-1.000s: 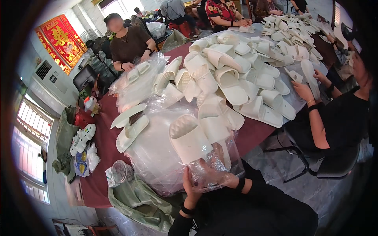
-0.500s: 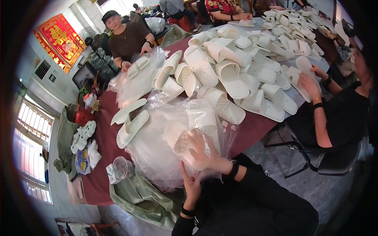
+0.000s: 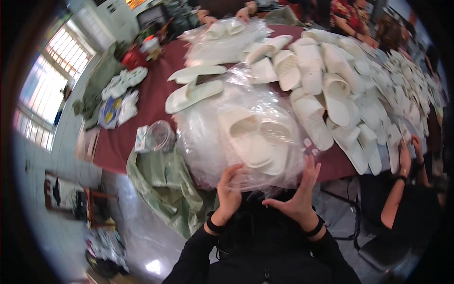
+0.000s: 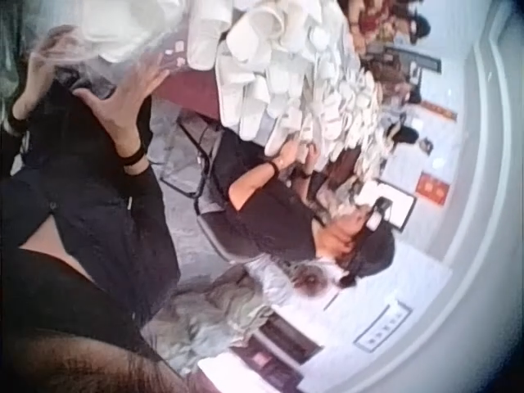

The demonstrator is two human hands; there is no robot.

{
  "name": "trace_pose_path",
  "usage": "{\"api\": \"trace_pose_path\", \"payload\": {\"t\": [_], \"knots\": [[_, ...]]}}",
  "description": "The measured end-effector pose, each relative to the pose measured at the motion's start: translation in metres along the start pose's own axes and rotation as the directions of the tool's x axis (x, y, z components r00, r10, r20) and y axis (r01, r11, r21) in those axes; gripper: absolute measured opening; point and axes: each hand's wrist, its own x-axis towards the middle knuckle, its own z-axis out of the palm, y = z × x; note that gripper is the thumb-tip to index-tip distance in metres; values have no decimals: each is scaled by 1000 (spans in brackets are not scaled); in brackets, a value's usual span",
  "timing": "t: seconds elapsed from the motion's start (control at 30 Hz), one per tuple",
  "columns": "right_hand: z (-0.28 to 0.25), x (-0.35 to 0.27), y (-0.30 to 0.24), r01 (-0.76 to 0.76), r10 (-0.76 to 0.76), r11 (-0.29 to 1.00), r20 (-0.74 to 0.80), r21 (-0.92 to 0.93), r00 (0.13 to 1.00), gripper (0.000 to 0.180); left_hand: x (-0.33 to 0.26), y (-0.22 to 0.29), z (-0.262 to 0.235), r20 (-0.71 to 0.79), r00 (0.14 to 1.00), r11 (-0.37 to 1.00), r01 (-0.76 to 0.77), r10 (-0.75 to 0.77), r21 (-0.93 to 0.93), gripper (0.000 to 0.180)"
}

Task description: Packing finished white sandals into plastic bags at a manufacturing facility.

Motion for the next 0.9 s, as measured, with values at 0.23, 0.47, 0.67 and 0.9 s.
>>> {"api": "trace_pose_path", "payload": {"t": [0.23,0.47,0.67,0.9], "knots": [[25,-22,38,-31,21,999,272,30,962,63,-17,30,9,510,806,890,-428,299,154,29],[19,6,21,101,-87,993,214,-55,973,42,-37,15,-16,377,849,920,-390,371,-28,72],[6,-16,45,-208,244,936,-95,285,965,36,-2,-6,-99,-532,794,900,-45,295,433,43],[30,-19,-18,-121,20,847,197,517,980,40,-6,-151,-326,-561,772,940,136,-298,-313,36]]}}
